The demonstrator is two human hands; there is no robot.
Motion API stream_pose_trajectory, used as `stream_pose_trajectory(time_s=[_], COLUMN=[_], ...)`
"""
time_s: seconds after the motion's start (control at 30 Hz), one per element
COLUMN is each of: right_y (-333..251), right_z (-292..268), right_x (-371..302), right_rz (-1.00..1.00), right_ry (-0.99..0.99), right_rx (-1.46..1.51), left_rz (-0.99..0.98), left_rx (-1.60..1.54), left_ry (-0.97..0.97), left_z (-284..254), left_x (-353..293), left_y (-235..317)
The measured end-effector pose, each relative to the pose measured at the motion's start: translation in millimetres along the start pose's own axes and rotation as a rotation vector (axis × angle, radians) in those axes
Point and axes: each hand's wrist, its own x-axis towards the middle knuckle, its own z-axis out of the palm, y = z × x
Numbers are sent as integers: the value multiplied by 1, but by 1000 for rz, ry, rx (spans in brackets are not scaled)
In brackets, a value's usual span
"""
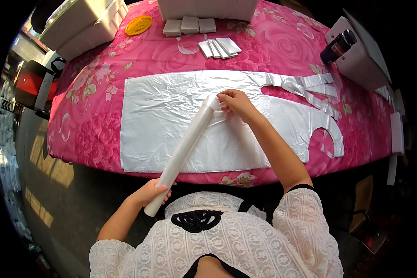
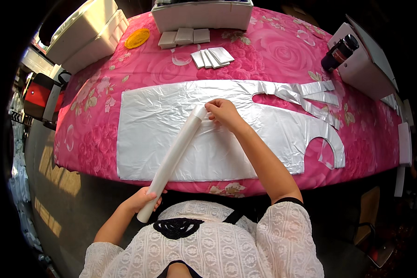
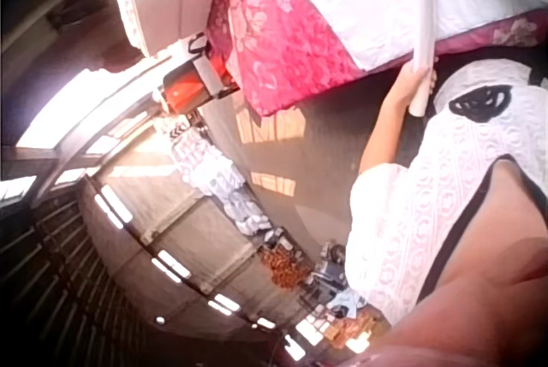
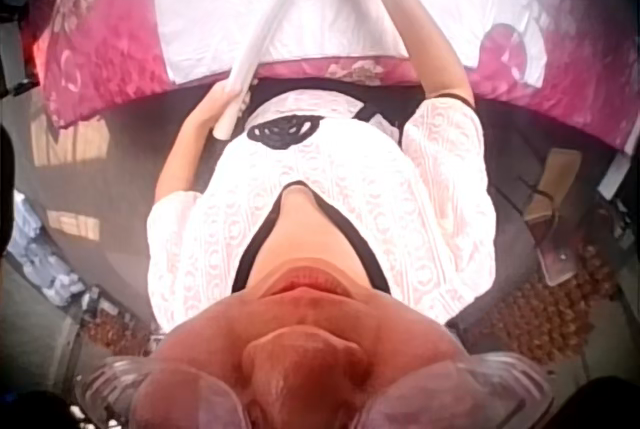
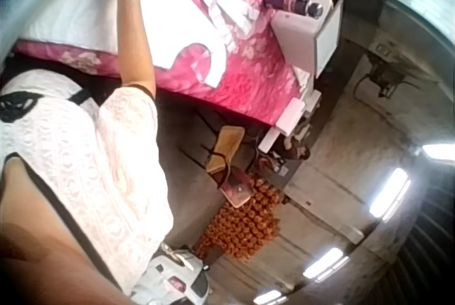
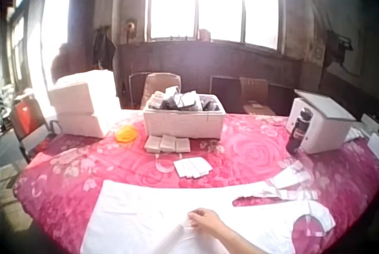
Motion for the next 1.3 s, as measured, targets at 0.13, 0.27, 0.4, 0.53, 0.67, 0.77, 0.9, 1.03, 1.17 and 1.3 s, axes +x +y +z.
stream_pose_trajectory(time_s=[0.13, 0.27, 0.4, 0.53, 0.67, 0.77, 0.9, 1.03, 1.17, 1.3], right_y=[-8, -14, -12, -5, 10, 32, 32, 28, 10, 0], right_z=[-2, 0, -1, -12, -78, -160, -205, -195, -129, -77], right_x=[8, 13, 16, 15, 30, 39, 22, 19, 31, 49], right_rz=[55, 69, 23, -39, -137, -192, -141, -200, -198, -264], right_ry=[-168, -345, -371, -199, 141, 434, 576, 468, 291, 124], right_rx=[-39, -51, -39, -48, -103, -108, -77, -127, -186, -281], left_rz=[-2, -5, -1, -12, -78, -162, -348, -300, 105, 577], left_rx=[-28, -49, 6, 79, 119, 194, 222, 511, 1228, 1643], left_ry=[-3, -2, 32, 56, 33, -10, -139, -201, 53, 292], left_z=[2, 1, 1, -2, -8, -24, -56, -49, -7, 22], left_x=[-2, -2, -1, -3, -18, -33, -59, -49, -6, 48], left_y=[3, 2, 0, -2, 1, -2, 21, 87, 151, 166])
